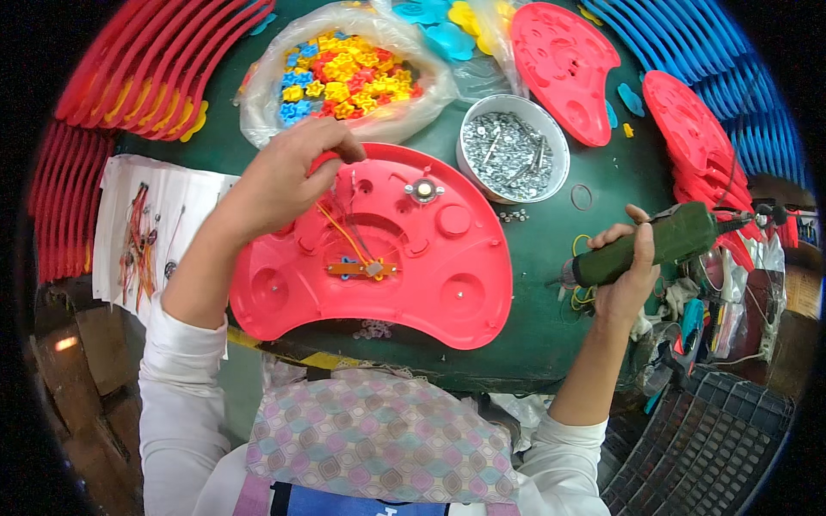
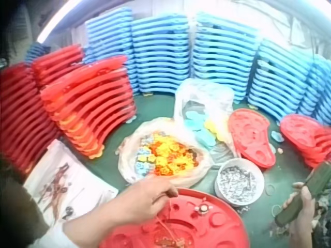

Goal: The person assembles small plastic toys by placing star-shaped pieces into a pink plastic mold, then uses a hot glue gun to attach components. The person handles colorful plastic pieces, a pink mold, and a hot glue gun on a green workbench.

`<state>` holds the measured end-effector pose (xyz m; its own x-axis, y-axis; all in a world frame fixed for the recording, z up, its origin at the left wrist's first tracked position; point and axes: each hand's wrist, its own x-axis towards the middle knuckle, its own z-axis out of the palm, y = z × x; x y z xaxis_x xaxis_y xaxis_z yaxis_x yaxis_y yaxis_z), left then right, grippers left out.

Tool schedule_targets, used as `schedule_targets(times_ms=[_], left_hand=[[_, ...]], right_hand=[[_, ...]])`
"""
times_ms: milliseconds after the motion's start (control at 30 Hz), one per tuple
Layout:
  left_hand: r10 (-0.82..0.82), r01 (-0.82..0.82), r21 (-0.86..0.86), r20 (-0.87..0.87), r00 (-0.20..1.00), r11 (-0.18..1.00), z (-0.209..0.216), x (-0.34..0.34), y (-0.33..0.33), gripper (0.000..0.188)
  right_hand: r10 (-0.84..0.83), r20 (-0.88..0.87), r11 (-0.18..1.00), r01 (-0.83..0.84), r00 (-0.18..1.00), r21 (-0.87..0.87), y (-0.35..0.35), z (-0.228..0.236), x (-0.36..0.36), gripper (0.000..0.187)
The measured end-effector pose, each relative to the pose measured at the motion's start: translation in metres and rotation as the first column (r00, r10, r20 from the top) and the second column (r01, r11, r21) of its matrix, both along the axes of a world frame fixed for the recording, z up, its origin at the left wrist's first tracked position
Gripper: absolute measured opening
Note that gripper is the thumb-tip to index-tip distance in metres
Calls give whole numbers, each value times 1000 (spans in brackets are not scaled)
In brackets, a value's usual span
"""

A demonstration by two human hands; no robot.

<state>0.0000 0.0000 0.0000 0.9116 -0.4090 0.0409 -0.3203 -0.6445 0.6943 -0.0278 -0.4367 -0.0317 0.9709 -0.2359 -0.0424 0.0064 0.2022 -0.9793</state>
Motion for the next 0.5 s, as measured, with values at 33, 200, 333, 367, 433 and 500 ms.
schedule_targets(times_ms=[33, 200, 333, 367, 433, 500], left_hand=[[-51, 40, 121, 91, 995, 992, 5, -3, 7, 19], [-214, -41, 494, 447, 869, 869, -16, -30, 33, 25], [-184, -3, 442, 378, 907, 897, -17, -39, 35, 20], [-147, 39, 406, 237, 960, 913, -11, -44, 33, 16], [-129, 124, 320, -7, 992, 939, -7, -56, 29, 15], [-165, 207, 223, -190, 968, 953, -6, -67, 23, 18]], right_hand=[[-47, 17, 997, 48, 999, -56, 3, 3, 3, 59], [-180, 752, 39, 768, 635, -639, 63, 13, 10, 59], [345, 589, 442, 428, 731, -788, 120, 22, -8, 50], [485, 395, 553, 76, 780, -830, 143, 22, -16, 44], [738, 227, 365, -94, 636, -926, 189, 19, -17, 27], [811, 44, 156, -143, 583, -977, 214, 4, -22, 18]])
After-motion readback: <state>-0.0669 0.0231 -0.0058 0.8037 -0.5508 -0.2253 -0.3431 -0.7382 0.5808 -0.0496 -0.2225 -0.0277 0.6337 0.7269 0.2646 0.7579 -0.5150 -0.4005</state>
